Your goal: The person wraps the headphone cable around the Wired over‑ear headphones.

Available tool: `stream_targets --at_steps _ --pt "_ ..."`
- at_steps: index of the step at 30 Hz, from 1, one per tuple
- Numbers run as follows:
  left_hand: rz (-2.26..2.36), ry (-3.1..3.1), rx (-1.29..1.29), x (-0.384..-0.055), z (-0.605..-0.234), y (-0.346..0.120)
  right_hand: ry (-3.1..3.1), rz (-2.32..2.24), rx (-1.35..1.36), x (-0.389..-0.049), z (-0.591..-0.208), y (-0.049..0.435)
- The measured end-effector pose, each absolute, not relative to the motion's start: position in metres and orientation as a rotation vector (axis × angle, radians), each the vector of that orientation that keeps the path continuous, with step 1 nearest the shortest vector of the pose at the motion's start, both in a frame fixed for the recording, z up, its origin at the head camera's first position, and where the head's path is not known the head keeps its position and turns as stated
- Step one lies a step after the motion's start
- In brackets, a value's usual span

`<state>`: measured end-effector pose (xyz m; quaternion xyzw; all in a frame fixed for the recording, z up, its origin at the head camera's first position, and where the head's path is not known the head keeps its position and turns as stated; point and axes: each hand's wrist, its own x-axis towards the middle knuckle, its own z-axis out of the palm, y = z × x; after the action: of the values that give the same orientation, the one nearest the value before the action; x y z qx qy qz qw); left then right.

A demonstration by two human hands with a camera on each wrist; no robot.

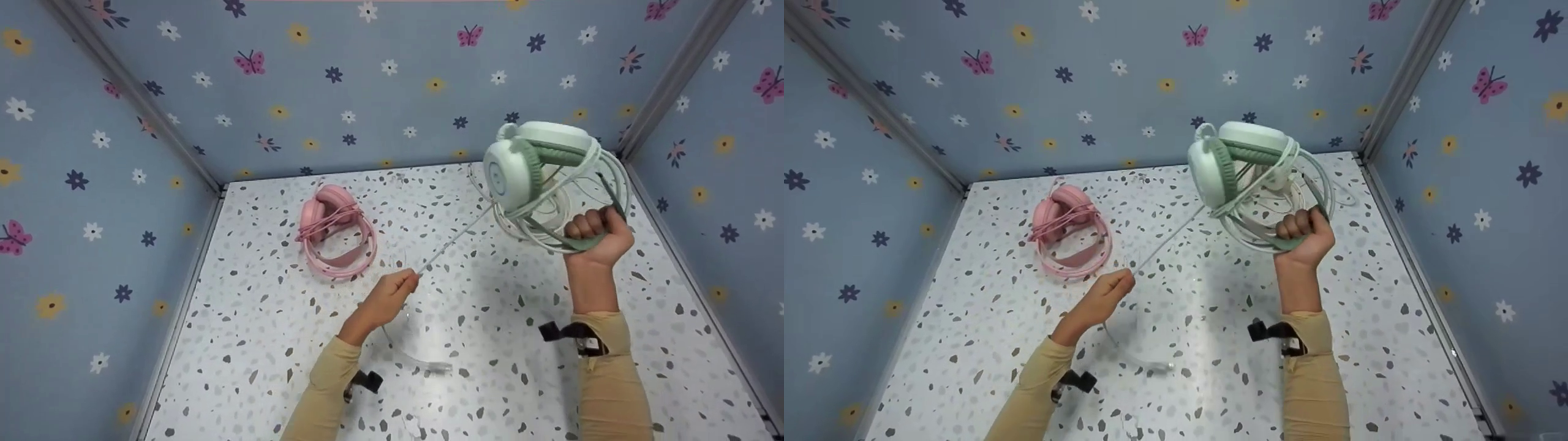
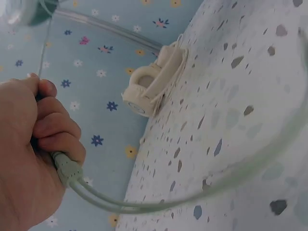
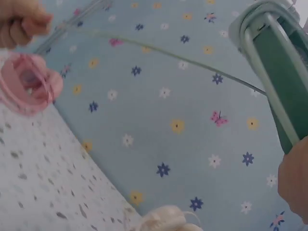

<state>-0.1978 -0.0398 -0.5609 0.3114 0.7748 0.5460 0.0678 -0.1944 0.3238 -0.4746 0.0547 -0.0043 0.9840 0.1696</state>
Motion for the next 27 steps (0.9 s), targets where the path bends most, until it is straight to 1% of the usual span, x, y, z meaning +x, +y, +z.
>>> stream_targets --at_steps 4,7,18,23,27 --pt "1.574 2.408 0.977 -0.183 -0.560 -0.038 -0.395 2.569 -0.059 -0.203 -0.473 0.319" --pt "1.551 2.446 0.964 -0.177 -0.561 -0.039 -0.526 2.471 -0.130 -0.205 -0.473 0.312" --pt "1.531 2.498 0.977 -0.159 -0.565 -0.032 -0.744 2.322 -0.229 -0.211 -0.460 0.302" --pt "1.540 2.515 0.972 -0.153 -0.567 -0.031 -0.900 2.213 -0.187 -0.213 -0.459 0.300" --pt "1.554 2.492 0.995 -0.145 -0.558 -0.031 -1.006 2.094 -0.199 -0.213 -0.459 0.300"
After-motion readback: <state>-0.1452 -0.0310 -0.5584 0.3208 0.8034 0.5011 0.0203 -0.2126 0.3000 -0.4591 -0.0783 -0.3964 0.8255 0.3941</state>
